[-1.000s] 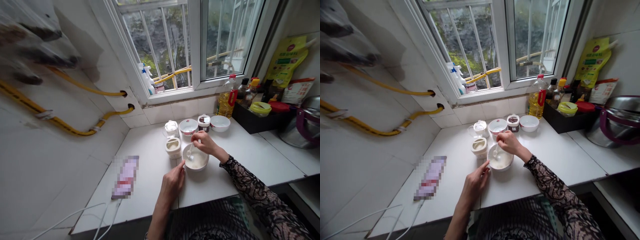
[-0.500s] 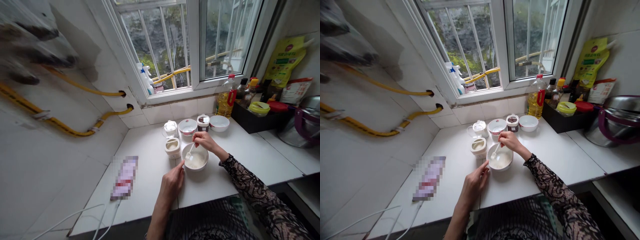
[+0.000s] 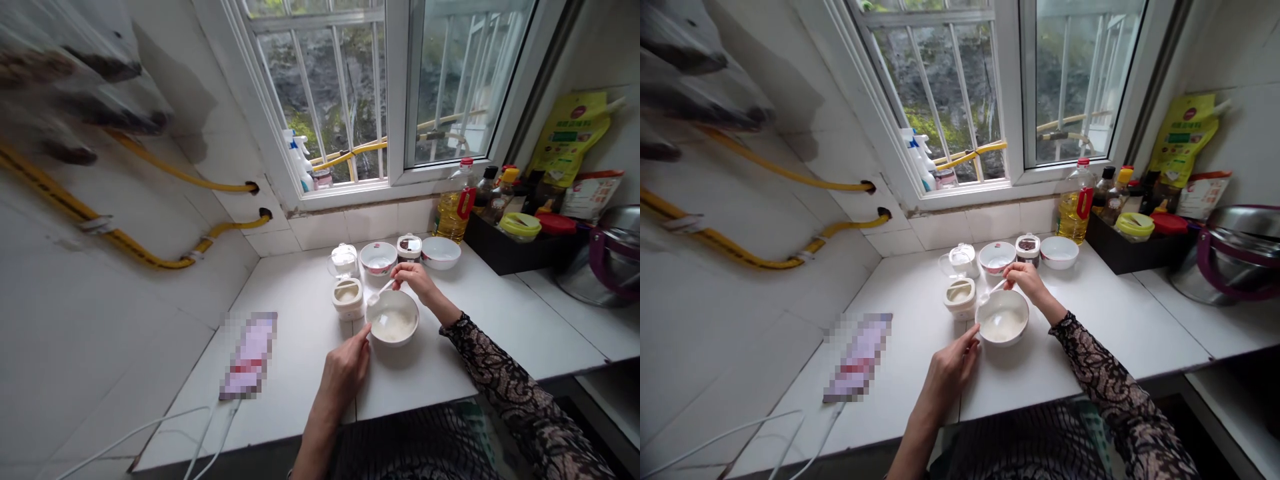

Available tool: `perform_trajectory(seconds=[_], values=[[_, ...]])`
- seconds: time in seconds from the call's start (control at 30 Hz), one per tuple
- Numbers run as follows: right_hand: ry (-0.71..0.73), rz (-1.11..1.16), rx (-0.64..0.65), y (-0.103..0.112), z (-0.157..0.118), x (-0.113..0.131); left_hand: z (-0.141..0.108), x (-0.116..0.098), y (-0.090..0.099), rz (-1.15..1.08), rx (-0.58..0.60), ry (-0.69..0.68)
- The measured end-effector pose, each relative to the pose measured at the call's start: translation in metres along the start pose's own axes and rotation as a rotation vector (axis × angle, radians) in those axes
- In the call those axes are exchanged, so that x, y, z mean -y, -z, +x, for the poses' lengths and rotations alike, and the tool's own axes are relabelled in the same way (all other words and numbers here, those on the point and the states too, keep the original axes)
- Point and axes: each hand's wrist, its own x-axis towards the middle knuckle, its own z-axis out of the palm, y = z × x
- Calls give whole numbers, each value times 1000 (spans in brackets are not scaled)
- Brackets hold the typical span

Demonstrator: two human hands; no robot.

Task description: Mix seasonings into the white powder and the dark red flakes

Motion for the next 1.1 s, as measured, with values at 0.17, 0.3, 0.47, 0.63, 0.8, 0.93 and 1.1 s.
perform_trajectory(seconds=[0.17,0.3,0.47,0.63,0.8,0.93,1.1], values=[[264,-84,-62,-19,-7,0,3,-2,1,2,-24,-27],[680,-462,-67,-34,-18,-1,7,-5,8,16,13,-58],[1008,-808,-9,-37,-25,1,9,-6,10,28,14,-60],[934,-704,-147,-18,-22,9,10,-7,12,32,14,-65],[699,-811,3,-2,-16,4,9,-6,9,23,12,-41],[598,-840,193,-10,-16,-4,3,-3,3,-6,-10,5],[454,-711,176,-11,-15,-4,-1,0,0,-6,13,29]])
